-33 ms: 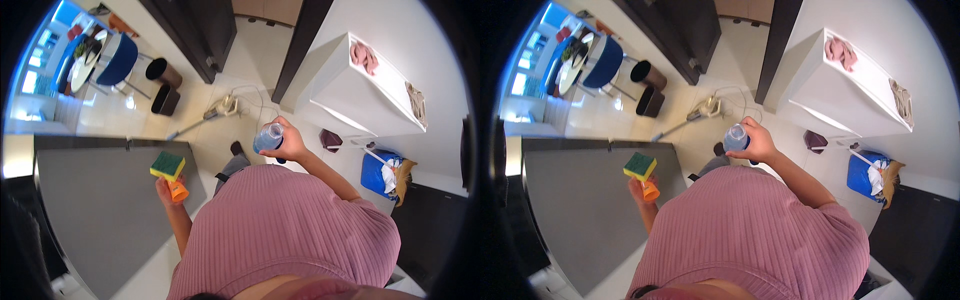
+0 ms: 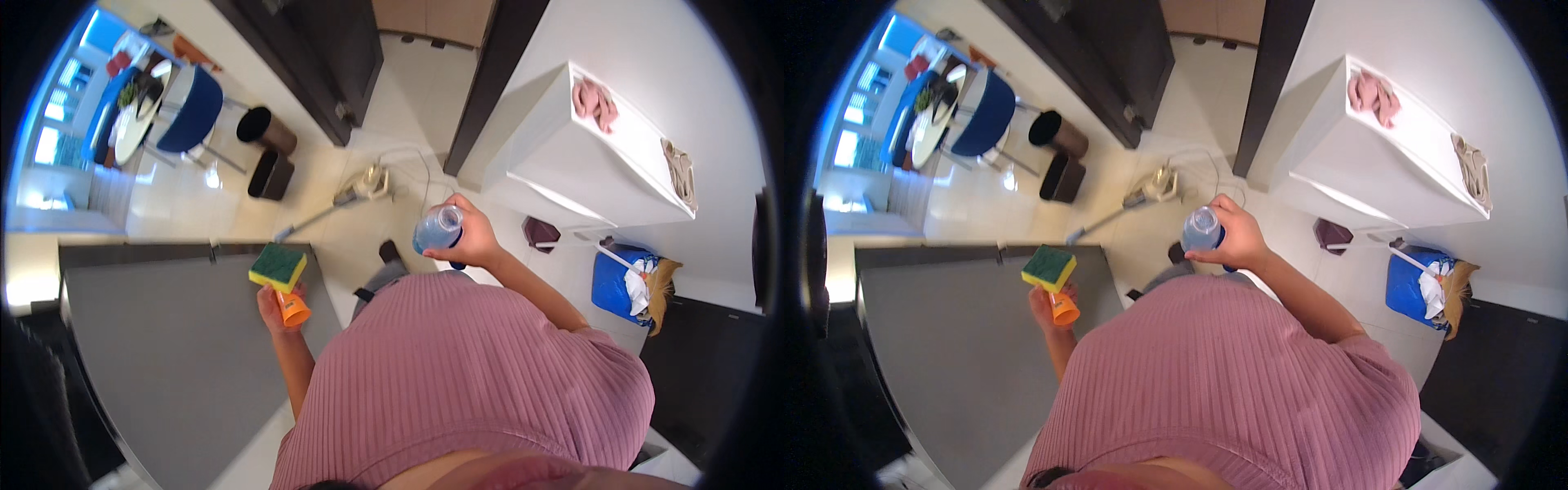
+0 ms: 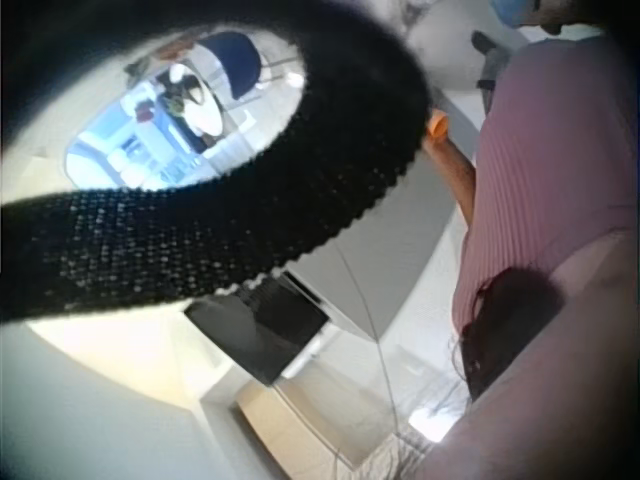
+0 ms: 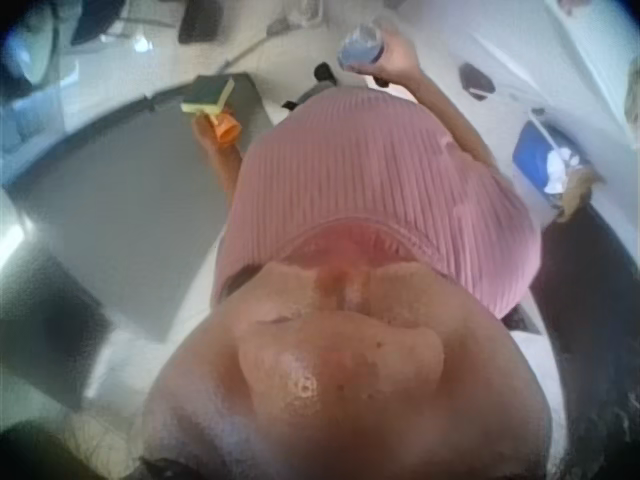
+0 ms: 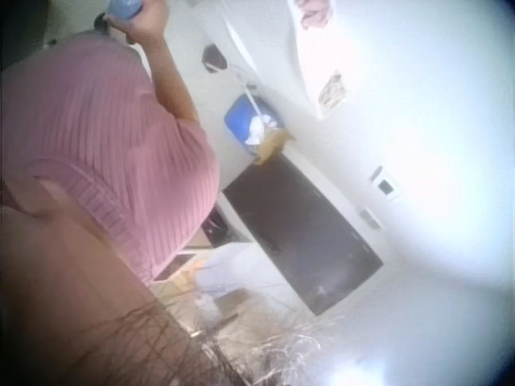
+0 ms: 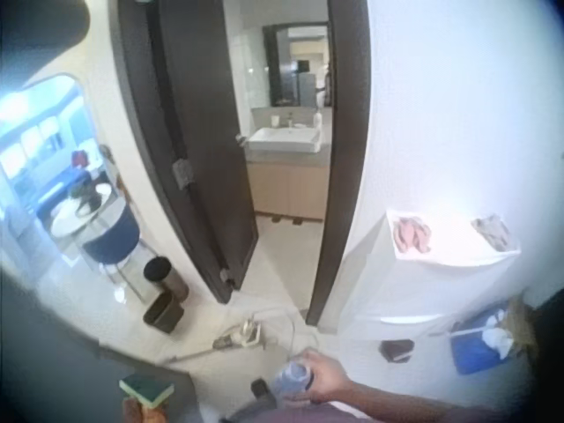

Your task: The person scrubs a kitchen sink with a blue cloth and rinses it under running water. They then move to a bathroom sink, where they scrub the basin, a cup, a soap dish, and a soap dispenser using a sponge and cleaning liquid.

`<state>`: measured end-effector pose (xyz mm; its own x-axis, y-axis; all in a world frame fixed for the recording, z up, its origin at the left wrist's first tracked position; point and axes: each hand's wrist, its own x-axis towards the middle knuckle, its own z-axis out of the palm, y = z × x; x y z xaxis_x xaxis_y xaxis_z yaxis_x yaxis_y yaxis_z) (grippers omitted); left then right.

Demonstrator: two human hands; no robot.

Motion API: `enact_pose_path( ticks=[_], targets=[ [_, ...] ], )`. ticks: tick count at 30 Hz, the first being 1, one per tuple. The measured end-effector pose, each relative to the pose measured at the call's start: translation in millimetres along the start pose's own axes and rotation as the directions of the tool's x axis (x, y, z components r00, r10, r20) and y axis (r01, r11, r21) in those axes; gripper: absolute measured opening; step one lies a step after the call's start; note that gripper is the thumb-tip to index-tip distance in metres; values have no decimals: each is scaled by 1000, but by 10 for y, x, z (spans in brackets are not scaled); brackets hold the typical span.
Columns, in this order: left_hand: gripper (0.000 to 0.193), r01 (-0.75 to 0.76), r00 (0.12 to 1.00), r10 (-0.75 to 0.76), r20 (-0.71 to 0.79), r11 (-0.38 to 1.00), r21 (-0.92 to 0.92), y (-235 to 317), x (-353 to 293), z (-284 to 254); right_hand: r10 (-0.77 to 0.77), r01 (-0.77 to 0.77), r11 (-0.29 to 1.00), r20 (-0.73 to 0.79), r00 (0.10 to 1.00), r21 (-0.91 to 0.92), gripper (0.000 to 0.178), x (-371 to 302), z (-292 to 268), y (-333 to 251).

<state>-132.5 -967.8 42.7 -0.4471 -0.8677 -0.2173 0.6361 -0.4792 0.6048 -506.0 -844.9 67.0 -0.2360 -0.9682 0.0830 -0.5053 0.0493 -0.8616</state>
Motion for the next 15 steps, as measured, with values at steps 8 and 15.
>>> enact_pose_path(
  ticks=[8, 15],
  targets=[
    [29, 124, 942, -176, 286, 974, 191, 280, 3328, 1372, -39, 49, 998, -300, 953, 26, 60, 1638, -335, 66],
    [28, 171, 895, -235, 379, 966, 195, 62, 4783, 2307, -17, 2, 999, -390, 921, -39, 55, 2778, -797, 272]
  ],
)
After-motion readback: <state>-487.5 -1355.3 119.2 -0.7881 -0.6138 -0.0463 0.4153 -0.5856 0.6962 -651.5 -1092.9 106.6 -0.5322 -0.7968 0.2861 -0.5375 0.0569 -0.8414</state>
